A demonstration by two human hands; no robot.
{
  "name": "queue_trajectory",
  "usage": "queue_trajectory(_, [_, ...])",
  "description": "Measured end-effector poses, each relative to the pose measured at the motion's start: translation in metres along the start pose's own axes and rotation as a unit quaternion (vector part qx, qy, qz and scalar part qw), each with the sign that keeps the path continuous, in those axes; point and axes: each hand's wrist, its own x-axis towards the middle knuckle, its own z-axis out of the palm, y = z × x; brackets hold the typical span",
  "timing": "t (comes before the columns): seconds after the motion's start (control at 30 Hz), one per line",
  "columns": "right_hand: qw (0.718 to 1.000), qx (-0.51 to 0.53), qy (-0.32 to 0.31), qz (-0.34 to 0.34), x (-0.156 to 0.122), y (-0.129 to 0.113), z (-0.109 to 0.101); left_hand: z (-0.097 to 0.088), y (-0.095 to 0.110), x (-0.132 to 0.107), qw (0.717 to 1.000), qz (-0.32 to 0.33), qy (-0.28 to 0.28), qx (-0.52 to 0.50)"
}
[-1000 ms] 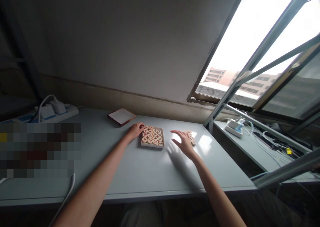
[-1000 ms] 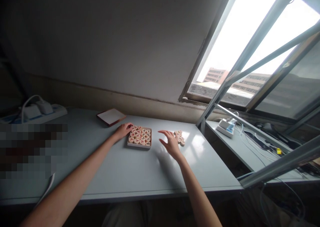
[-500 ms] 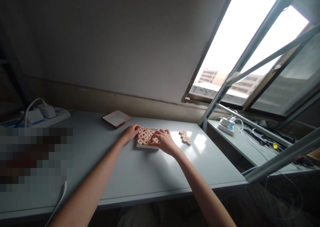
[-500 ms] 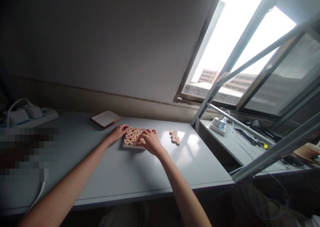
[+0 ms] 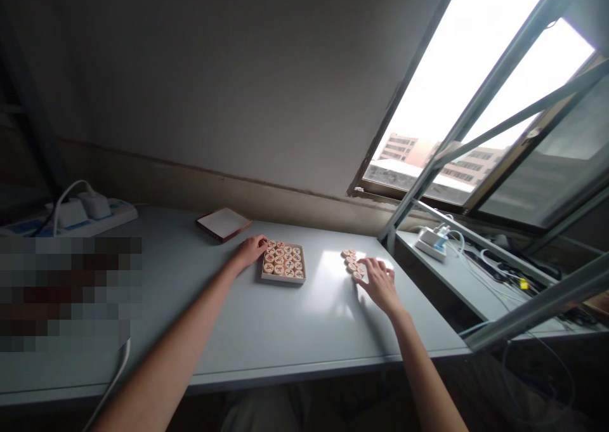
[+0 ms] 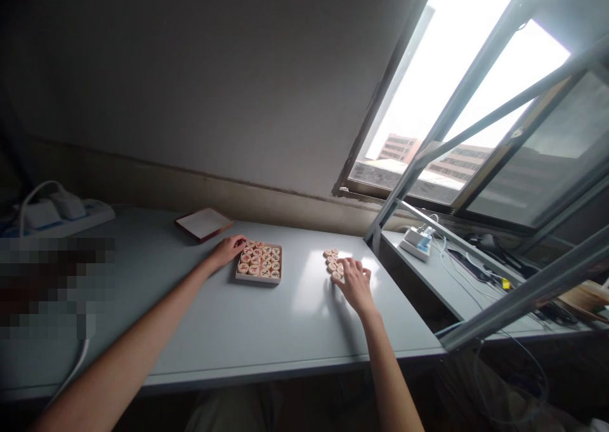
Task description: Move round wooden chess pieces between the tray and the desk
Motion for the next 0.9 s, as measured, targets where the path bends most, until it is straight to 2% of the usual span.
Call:
queue_trajectory(0.17, [1.0,0.014,0.008,0.007,0.003,0.0,0.012,0.002,-0.003,0.001,1.0,0.001,0.0,-0.006])
queue_trajectory(0.27, [0.999,0.041,0.014,0.009,0.009,-0.01,0.011,0.002,-0.003,0.001,1.0,0.002,0.0,-0.017])
queue_trajectory(0.37, [0.995,0.099,0.017,-0.022,0.022,-0.037,0.004,0.002,-0.003,0.001,1.0,0.006,0.003,-0.02])
queue_trajectory(0.47, [0.978,0.189,0.013,-0.089,0.046,-0.078,-0.003,0.002,-0.003,0.001,1.0,0.008,0.007,-0.017])
queue_trajectory(0.63, [0.926,0.343,-0.07,-0.142,0.1,-0.138,0.007,0.0,0.0,0.0,1.0,0.011,0.005,-0.019])
queue_trajectory(0.73, [0.925,0.342,-0.06,-0.157,0.116,-0.156,0.021,0.0,0.0,0.0,1.0,0.011,0.011,-0.019])
queue_trajectory(0.9, [0.925,0.332,-0.012,-0.187,0.109,-0.164,0.037,0.001,-0.001,0.001,1.0,0.012,0.008,-0.008])
